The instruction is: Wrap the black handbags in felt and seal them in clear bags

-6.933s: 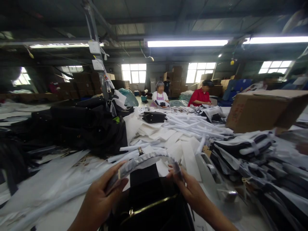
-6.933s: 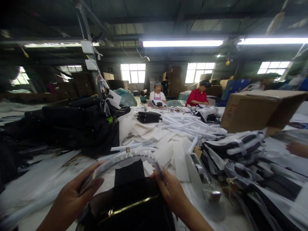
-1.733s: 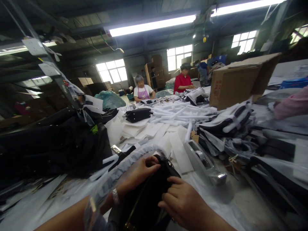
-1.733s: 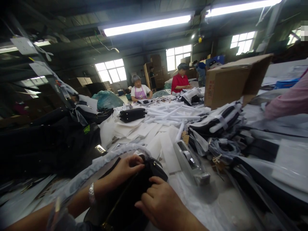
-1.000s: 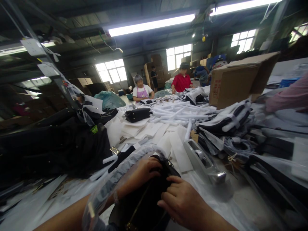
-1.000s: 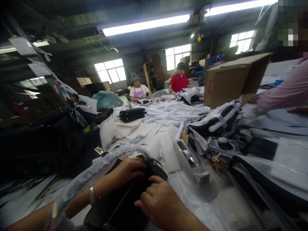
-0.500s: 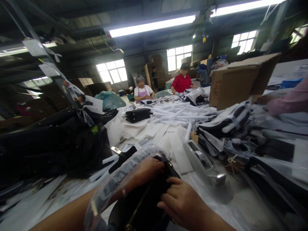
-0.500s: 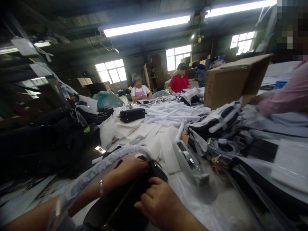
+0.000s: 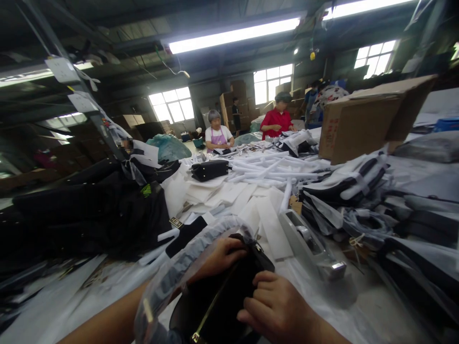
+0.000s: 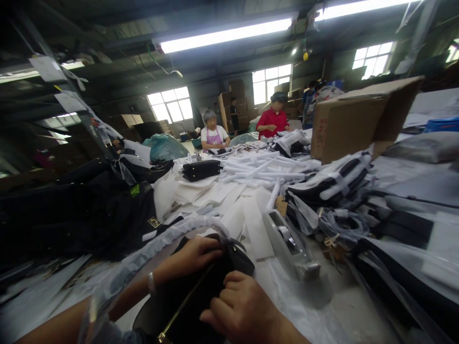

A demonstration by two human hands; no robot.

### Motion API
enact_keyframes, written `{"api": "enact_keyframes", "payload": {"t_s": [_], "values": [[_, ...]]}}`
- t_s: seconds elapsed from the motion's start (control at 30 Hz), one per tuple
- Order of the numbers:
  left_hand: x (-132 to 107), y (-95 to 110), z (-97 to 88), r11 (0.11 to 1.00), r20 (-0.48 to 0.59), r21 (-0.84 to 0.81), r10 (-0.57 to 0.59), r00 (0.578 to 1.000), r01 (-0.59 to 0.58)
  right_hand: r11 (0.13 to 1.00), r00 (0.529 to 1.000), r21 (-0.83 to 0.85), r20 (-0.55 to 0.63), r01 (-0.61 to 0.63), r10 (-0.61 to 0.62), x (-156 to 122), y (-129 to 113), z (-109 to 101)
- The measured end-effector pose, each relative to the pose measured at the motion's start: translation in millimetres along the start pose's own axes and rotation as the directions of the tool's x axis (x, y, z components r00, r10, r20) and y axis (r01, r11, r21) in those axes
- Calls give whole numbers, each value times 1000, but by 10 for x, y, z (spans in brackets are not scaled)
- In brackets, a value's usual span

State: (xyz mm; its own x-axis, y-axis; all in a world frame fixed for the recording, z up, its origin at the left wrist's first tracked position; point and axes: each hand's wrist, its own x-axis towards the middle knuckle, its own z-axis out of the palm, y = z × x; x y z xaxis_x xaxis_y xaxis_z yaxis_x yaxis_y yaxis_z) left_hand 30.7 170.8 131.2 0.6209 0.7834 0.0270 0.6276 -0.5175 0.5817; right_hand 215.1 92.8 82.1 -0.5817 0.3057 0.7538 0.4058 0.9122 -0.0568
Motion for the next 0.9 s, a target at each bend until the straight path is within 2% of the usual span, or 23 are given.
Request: {"api": "enact_keyframes", "payload": {"t_s": [0.07,0.17,0.5,0.7,0.9], "values": [[-4,38,-32,999,31,-29,24,999,-23,1000,1000,11,5,7,-7,6,-5,2],[1,55,-45,1000,19,-6,16,1000,-16,1000,1000,21,0,8,-8,20,-15,-1],[20,171,-13,959,8,269,86,996,-85,999,1000,30,5,18,-18,25,-17,-4],[48,166,15,920,60,380,82,995,-99,999,999,29,-1,42,-42,2,-12,12],[57,162,-29,911,121,398,63,991,-107,998,997,31,-38,63,-62,-36,9,9]]}}
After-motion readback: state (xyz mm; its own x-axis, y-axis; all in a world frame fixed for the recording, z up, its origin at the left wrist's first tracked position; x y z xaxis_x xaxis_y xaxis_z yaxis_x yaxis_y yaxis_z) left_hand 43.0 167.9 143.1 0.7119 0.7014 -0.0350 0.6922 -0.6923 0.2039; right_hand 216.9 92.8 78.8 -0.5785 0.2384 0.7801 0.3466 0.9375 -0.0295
